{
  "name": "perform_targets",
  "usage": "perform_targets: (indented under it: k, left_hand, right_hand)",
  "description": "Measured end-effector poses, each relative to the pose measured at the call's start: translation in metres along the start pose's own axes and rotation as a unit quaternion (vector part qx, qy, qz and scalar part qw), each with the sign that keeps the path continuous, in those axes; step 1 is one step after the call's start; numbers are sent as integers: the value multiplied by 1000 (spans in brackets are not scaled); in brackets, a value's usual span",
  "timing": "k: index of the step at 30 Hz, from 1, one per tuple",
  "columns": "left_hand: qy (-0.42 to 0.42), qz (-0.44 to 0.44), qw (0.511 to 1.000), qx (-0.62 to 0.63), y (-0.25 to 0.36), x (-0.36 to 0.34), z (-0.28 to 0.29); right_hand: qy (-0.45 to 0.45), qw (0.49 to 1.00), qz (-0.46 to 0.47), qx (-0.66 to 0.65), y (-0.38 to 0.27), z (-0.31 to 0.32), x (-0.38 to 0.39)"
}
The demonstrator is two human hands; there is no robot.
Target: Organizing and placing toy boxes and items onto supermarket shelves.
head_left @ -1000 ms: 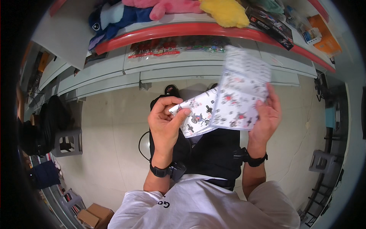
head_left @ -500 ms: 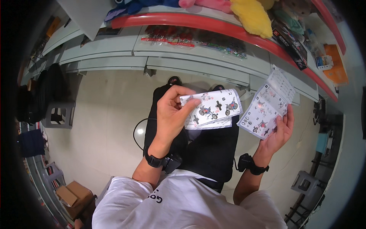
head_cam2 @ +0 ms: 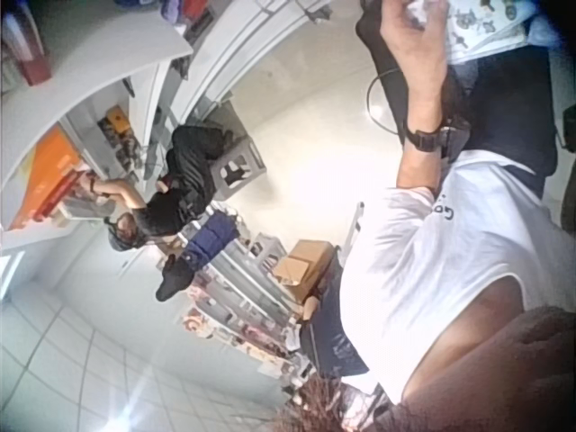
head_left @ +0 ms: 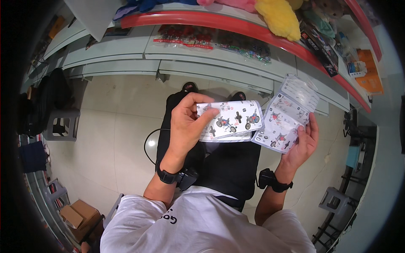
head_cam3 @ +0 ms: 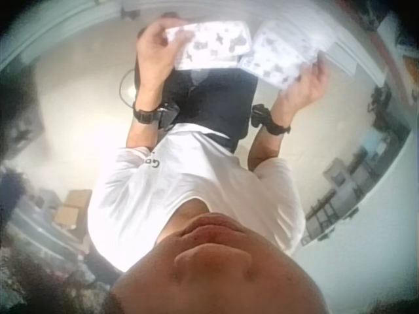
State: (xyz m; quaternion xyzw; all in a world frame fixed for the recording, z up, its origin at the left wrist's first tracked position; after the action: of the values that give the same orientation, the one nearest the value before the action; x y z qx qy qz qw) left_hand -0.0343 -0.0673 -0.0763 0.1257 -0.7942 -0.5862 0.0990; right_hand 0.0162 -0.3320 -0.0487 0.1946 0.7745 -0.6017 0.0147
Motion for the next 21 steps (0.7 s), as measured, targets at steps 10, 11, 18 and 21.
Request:
perform_targets:
  k: [10,11,18,21]
  left_hand:
    - [-3,6,1000,-23,-4,-1,4]
    - [-3,8,999,-36,-4,-2,5]
    - [4,28,998,-52,-5,-6,8]
    - [3,20,998,-60,-5,-6,8]
  right_hand:
    - [-10,1000,1,23,-1,-6,4]
    - [-10,1000,1,23,-1,-6,4]
    - [-17,1000,2,22,-1,-2,1]
    - [-18,1000,1,23,2,-1,0]
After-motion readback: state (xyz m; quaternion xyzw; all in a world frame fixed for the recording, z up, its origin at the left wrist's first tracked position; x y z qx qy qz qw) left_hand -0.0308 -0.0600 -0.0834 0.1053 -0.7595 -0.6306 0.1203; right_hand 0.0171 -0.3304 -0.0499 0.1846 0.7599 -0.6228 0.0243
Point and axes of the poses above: each hand's wrist, its own x-axis away from the middle knuckle, its own z-axis out of the back of the hand, y = z × x, the point moved 3 cm from there along -x, towards the middle knuckle, and after that the axes turned 1 degree about z, right-handed, at the moved point
